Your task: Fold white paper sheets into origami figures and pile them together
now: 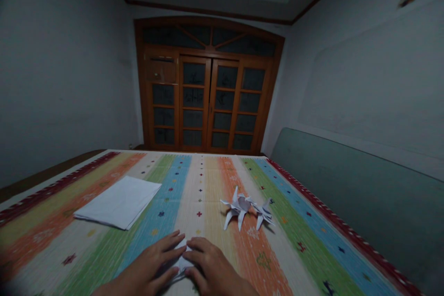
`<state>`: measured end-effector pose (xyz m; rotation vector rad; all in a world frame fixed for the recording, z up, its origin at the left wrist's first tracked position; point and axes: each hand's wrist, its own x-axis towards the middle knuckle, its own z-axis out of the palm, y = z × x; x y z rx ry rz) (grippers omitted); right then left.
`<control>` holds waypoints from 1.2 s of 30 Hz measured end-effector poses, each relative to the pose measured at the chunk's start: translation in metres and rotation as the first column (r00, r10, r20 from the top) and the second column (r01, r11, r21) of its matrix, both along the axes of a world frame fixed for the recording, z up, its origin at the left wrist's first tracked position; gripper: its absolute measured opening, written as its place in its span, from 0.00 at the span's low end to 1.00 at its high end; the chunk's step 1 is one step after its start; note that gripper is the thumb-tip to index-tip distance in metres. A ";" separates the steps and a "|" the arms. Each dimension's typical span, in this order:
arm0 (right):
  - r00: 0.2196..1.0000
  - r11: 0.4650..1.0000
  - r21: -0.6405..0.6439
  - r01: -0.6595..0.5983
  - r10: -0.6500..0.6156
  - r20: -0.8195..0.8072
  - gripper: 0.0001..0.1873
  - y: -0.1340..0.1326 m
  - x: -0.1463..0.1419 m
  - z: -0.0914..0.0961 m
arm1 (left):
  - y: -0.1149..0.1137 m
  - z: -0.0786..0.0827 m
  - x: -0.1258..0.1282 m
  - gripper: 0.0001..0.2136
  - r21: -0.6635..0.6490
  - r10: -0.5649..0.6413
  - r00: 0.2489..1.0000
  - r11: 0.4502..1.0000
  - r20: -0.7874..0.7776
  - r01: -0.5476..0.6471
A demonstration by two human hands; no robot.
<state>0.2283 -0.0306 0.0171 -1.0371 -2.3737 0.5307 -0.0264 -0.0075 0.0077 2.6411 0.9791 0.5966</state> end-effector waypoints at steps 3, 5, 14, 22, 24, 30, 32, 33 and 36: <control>0.999 0.999 0.030 -0.019 0.020 -0.036 0.23 0.000 -0.001 0.000 | -0.002 0.005 0.001 0.27 0.005 -0.024 0.998 1.000 -0.059 0.025; 0.999 0.998 0.049 -0.030 0.032 -0.031 0.21 0.001 -0.003 0.000 | -0.004 0.006 0.002 0.29 0.015 -0.020 0.998 1.000 -0.065 0.021; 0.984 0.985 0.163 -0.052 0.023 0.176 0.15 0.006 -0.006 -0.008 | -0.010 0.008 0.017 0.26 0.186 0.045 0.993 0.982 -0.108 -0.024; 0.995 0.997 0.062 -0.042 0.036 0.096 0.30 0.005 -0.011 -0.006 | -0.016 0.016 0.023 0.29 0.260 0.098 0.981 0.964 -0.169 -0.052; 0.997 0.999 0.035 -0.024 0.022 0.074 0.33 0.005 -0.012 -0.007 | -0.015 0.015 0.025 0.27 0.257 0.105 0.977 0.965 -0.188 -0.054; 1.000 0.998 0.064 0.021 -0.019 -0.022 0.32 0.007 -0.011 -0.018 | -0.012 0.016 0.030 0.27 0.232 0.150 0.964 0.968 -0.219 -0.098; 0.995 0.992 0.103 0.068 -0.060 -0.084 0.32 0.008 -0.010 -0.026 | -0.011 0.015 0.028 0.27 0.242 0.176 0.961 0.962 -0.213 -0.122; 0.988 0.988 0.119 0.103 -0.088 -0.124 0.33 0.008 -0.010 -0.031 | -0.010 0.014 0.027 0.28 0.247 0.189 0.961 0.959 -0.201 -0.137; 0.939 0.972 0.081 0.222 -0.191 -0.287 0.36 0.009 -0.011 -0.042 | -0.007 0.010 0.023 0.29 0.236 0.220 0.972 0.952 -0.082 -0.195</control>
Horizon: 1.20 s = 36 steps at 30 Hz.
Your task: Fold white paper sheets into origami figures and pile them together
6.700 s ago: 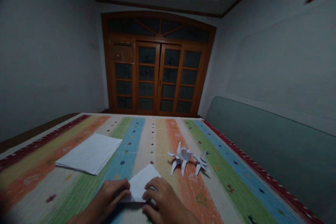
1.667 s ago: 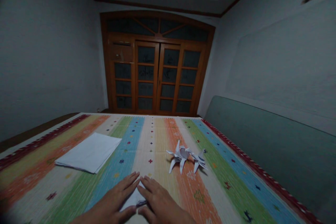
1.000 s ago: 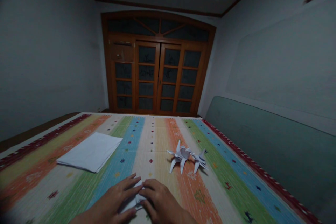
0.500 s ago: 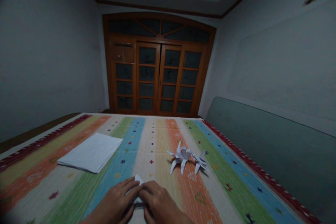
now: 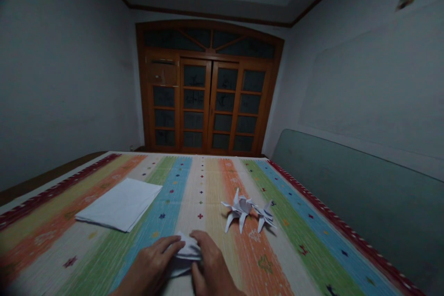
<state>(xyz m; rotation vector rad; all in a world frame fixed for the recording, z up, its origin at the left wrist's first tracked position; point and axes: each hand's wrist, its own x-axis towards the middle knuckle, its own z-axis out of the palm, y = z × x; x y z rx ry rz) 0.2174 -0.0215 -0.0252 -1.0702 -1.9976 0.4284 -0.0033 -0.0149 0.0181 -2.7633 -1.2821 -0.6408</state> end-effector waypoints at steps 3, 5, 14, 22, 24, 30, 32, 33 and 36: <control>0.985 0.997 -0.072 0.033 -0.045 -0.169 0.37 0.000 -0.005 -0.001 | 0.001 0.000 0.000 0.23 -0.062 0.016 0.962 0.998 0.272 0.001; 0.958 0.990 -0.139 0.001 -0.041 -0.285 0.40 0.000 -0.010 0.004 | 0.002 0.003 0.003 0.17 -0.139 0.069 0.888 0.990 0.455 -0.006; 0.943 0.972 -0.188 -0.142 0.076 -0.323 0.29 0.000 -0.009 0.020 | 0.006 0.011 0.008 0.10 -0.427 0.305 0.632 0.903 0.713 0.046; 0.990 0.990 -0.058 -0.132 0.129 -0.049 0.38 0.000 0.002 0.019 | -0.003 -0.002 0.005 0.27 -0.235 0.062 0.865 0.970 0.497 0.066; 0.989 0.986 -0.081 -0.146 0.148 0.021 0.40 -0.001 0.001 0.021 | -0.004 -0.006 0.004 0.32 -0.212 0.067 0.923 0.977 0.380 0.017; 0.972 0.988 -0.096 -0.117 0.134 0.195 0.38 -0.002 -0.001 0.025 | -0.006 -0.004 0.004 0.34 -0.257 0.139 0.971 0.963 0.195 -0.086; 0.969 0.991 -0.097 -0.096 0.116 0.219 0.36 -0.002 -0.002 0.026 | -0.009 0.000 0.005 0.34 -0.271 0.161 0.968 0.957 0.191 -0.105; 0.969 0.991 -0.101 -0.091 0.111 0.219 0.35 -0.003 -0.003 0.027 | -0.010 0.002 0.006 0.33 -0.272 0.166 0.967 0.956 0.194 -0.109; 0.970 0.988 -0.127 -0.085 0.111 0.216 0.34 -0.005 -0.005 0.030 | -0.011 0.004 0.007 0.31 -0.258 0.166 0.964 0.960 0.206 -0.110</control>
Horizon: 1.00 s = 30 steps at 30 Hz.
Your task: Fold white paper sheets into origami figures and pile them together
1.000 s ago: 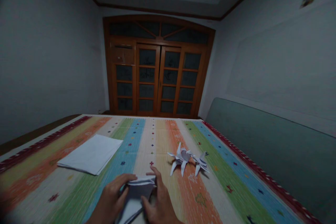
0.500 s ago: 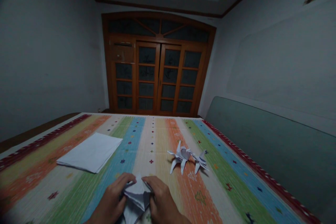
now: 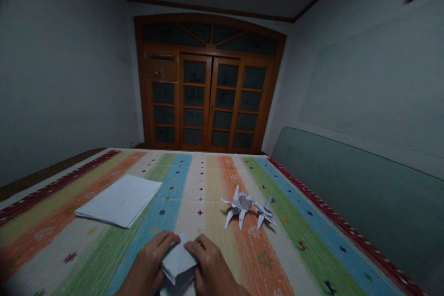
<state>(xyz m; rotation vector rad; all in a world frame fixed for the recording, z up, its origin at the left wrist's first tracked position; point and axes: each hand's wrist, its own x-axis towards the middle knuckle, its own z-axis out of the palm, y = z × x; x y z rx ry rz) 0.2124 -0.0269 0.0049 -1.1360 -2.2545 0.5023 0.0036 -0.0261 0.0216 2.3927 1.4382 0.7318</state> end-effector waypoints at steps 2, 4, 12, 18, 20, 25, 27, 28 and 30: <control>0.999 1.000 -0.010 0.002 -0.002 0.037 0.35 -0.001 -0.001 0.000 | 0.001 -0.003 -0.001 0.30 0.023 -0.030 0.999 0.999 -0.021 0.030; 0.996 1.000 -0.004 0.002 -0.001 0.090 0.36 -0.002 -0.001 -0.001 | 0.005 -0.010 -0.004 0.33 0.044 -0.091 0.992 0.994 -0.085 0.095; 0.991 0.994 0.110 -0.025 0.010 0.135 0.31 0.003 0.008 -0.004 | 0.010 -0.014 -0.020 0.45 0.000 -0.304 0.922 0.950 -0.238 0.313; 0.988 0.986 0.090 -0.142 0.135 0.079 0.29 0.002 0.014 0.005 | 0.008 0.014 -0.038 0.43 -0.091 -0.446 0.884 0.895 -0.143 0.437; 0.980 0.977 0.078 -0.197 0.193 0.054 0.27 0.000 0.015 0.009 | 0.012 0.016 -0.041 0.44 -0.122 -0.445 0.886 0.894 -0.129 0.431; 0.978 0.978 0.039 -0.206 0.205 0.042 0.17 -0.003 0.018 0.016 | 0.018 0.017 -0.042 0.38 -0.122 -0.422 0.901 0.904 -0.103 0.410; 0.980 0.980 0.043 -0.195 0.193 0.057 0.15 -0.003 0.018 0.018 | 0.018 0.019 -0.041 0.32 -0.110 -0.406 0.908 0.912 -0.097 0.396; 0.981 0.981 0.051 -0.185 0.182 0.066 0.13 -0.003 0.018 0.018 | 0.018 0.020 -0.041 0.28 -0.102 -0.400 0.912 0.915 -0.093 0.391; 0.985 0.984 0.084 -0.158 0.152 0.083 0.10 -0.002 0.018 0.016 | 0.017 0.022 -0.041 0.19 -0.068 -0.394 0.916 0.919 -0.080 0.389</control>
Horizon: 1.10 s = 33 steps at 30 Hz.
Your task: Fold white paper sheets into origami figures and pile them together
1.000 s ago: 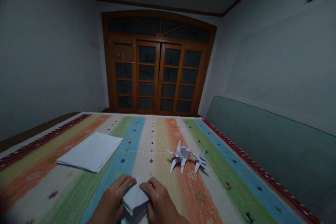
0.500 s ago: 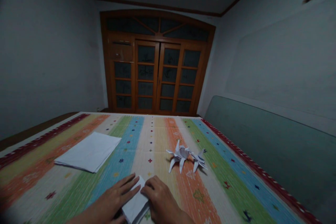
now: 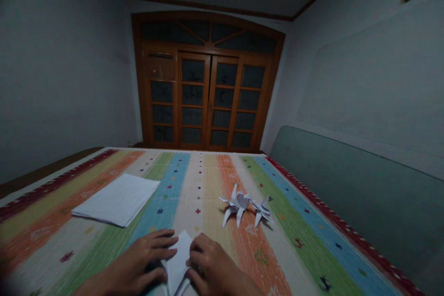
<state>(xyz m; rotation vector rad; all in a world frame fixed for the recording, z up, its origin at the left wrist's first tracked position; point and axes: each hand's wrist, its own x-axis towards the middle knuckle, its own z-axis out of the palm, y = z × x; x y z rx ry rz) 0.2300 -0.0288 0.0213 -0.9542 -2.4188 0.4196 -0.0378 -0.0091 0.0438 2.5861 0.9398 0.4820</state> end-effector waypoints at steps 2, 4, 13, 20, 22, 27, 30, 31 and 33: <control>0.999 0.999 0.034 0.035 -0.034 -0.012 0.06 0.001 -0.001 -0.003 | -0.001 0.001 -0.001 0.16 0.037 -0.006 0.999 0.999 0.032 0.004; 0.997 0.997 0.048 0.066 -0.064 -0.049 0.06 0.002 -0.003 -0.006 | -0.001 0.000 -0.001 0.16 0.072 -0.013 0.998 0.997 0.063 0.009; 0.968 0.984 0.047 0.174 -0.162 -0.193 0.08 0.007 -0.007 -0.019 | -0.003 -0.020 0.016 0.19 0.025 0.170 0.967 0.984 0.190 -0.177; 0.917 0.965 -0.047 0.259 -0.261 -0.303 0.13 0.009 -0.010 -0.021 | -0.004 -0.027 0.025 0.17 -0.102 0.316 0.913 0.949 0.260 -0.299; 0.900 0.957 -0.035 0.287 -0.282 -0.333 0.19 0.009 -0.011 -0.020 | -0.004 -0.026 0.027 0.16 -0.124 0.340 0.900 0.940 0.274 -0.318; 0.864 0.938 -0.033 0.344 -0.331 -0.379 0.23 0.010 -0.014 -0.024 | -0.004 -0.030 0.033 0.17 -0.153 0.375 0.850 0.927 0.371 -0.343; 0.860 0.943 -0.054 0.327 -0.321 -0.397 0.25 0.008 -0.017 -0.025 | -0.004 -0.029 0.038 0.20 -0.185 0.370 0.815 0.929 0.446 -0.321; 0.861 0.948 -0.061 0.313 -0.310 -0.403 0.25 0.008 -0.018 -0.026 | -0.005 -0.028 0.040 0.20 -0.197 0.371 0.804 0.928 0.464 -0.315; 0.862 0.956 -0.074 0.284 -0.289 -0.416 0.24 0.006 -0.019 -0.025 | -0.006 -0.026 0.043 0.21 -0.235 0.384 0.789 0.922 0.480 -0.306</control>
